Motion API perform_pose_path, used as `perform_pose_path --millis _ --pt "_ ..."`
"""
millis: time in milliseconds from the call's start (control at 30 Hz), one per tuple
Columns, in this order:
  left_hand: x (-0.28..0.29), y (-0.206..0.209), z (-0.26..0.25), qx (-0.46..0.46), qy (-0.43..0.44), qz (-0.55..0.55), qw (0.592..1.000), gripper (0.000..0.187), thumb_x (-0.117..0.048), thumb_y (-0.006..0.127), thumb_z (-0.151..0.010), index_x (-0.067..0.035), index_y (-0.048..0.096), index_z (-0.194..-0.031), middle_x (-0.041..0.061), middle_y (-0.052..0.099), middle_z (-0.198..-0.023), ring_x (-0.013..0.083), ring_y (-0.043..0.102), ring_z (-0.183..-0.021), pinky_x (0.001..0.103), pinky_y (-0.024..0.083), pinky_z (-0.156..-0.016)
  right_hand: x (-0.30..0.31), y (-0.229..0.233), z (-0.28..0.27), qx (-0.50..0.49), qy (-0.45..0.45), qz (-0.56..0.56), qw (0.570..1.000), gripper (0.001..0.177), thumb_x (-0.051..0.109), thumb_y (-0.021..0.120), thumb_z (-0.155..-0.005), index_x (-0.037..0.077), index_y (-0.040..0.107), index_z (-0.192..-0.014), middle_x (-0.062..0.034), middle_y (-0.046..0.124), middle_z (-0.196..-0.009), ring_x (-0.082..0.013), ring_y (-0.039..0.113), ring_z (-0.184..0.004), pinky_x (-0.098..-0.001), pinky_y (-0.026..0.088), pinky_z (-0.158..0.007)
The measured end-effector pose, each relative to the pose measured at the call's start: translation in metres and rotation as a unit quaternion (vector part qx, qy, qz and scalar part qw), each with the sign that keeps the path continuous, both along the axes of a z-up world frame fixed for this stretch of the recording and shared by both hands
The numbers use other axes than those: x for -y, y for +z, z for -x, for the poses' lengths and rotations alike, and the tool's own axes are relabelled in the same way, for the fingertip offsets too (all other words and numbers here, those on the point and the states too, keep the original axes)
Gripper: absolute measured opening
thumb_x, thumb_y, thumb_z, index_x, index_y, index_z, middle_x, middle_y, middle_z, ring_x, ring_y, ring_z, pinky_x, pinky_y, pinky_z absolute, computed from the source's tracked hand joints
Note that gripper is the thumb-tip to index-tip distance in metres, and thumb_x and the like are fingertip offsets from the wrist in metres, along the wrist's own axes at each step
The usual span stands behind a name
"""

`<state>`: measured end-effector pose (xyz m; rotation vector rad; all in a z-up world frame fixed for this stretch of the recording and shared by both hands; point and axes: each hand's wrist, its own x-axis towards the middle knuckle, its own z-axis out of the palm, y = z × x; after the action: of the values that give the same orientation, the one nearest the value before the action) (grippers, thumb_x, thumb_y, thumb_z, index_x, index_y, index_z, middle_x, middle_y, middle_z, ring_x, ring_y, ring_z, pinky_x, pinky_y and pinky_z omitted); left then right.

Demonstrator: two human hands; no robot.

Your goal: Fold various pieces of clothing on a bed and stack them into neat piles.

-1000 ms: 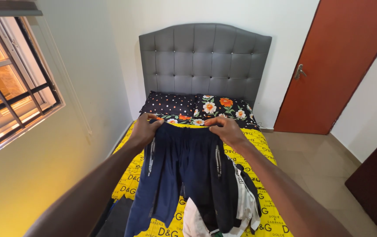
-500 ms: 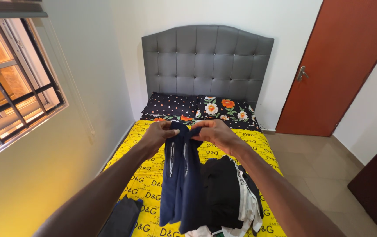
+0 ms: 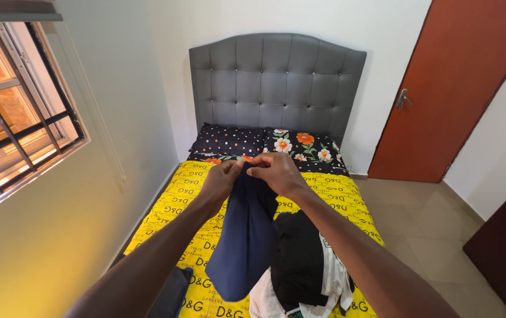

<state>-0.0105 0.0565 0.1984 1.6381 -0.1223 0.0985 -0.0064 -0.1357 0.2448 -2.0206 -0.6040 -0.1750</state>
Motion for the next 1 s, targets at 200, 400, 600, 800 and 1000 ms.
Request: perform_pose_path --millis 200,400,600,800,1000 --pt "-0.008 -0.001 0.010 0.049 -0.098 0.061 0.992 0.038 -0.010 0.074 -0.089 0.002 0.063 -0.124 0.004 0.069 -0.106 0.0099 0.064 -0.095 0.027 0.052 -0.085 -0.004 0.001 -0.001 0.034 0.000 0.012 0.999 0.036 0.032 0.078 -0.084 0.002 0.078 -0.105 -0.0048 0.078 -0.084 -0.0087 0.069 -0.077 -0.0294 0.056 -0.074" --pt "-0.020 0.007 0.022 0.046 -0.043 0.091 0.994 0.027 -0.010 0.067 -0.095 0.001 0.063 -0.120 0.005 0.069 -0.108 0.0112 0.064 -0.095 0.027 0.053 -0.087 0.007 0.003 0.015 0.026 -0.002 0.245 0.969 0.046 0.046 0.072 -0.091 0.002 0.077 -0.102 -0.0113 0.069 -0.081 -0.0241 0.066 -0.075 -0.0383 0.051 -0.073" --pt "-0.037 -0.004 0.026 0.058 -0.019 0.000 0.998 0.027 -0.016 0.063 -0.099 -0.002 0.062 -0.122 0.005 0.070 -0.111 0.0083 0.063 -0.097 0.024 0.051 -0.088 0.017 -0.011 0.021 0.162 0.019 0.348 0.923 0.044 0.045 0.078 -0.084 0.006 0.073 -0.106 -0.0103 0.066 -0.111 -0.0288 0.050 -0.122 -0.0407 0.038 -0.104" --pt "-0.045 -0.015 0.027 0.032 -0.004 0.027 0.999 0.034 -0.017 0.062 -0.099 -0.007 0.060 -0.131 0.007 0.070 -0.106 0.0102 0.060 -0.091 0.027 0.047 -0.079 0.018 -0.039 -0.001 -0.009 -0.004 0.036 0.999 0.050 0.029 0.080 -0.079 0.006 0.064 -0.120 -0.0018 0.065 -0.115 -0.0166 0.060 -0.112 -0.0313 0.046 -0.096" --pt "-0.055 -0.030 0.021 0.070 -0.032 0.079 0.994 0.033 -0.020 0.057 -0.103 -0.004 0.057 -0.131 0.005 0.071 -0.107 0.0067 0.062 -0.094 0.022 0.051 -0.084 0.006 -0.046 0.002 -0.077 0.031 -0.113 0.990 0.058 0.025 0.078 -0.082 0.005 0.061 -0.135 -0.0081 0.063 -0.125 -0.0140 0.057 -0.110 -0.0307 0.047 -0.097"
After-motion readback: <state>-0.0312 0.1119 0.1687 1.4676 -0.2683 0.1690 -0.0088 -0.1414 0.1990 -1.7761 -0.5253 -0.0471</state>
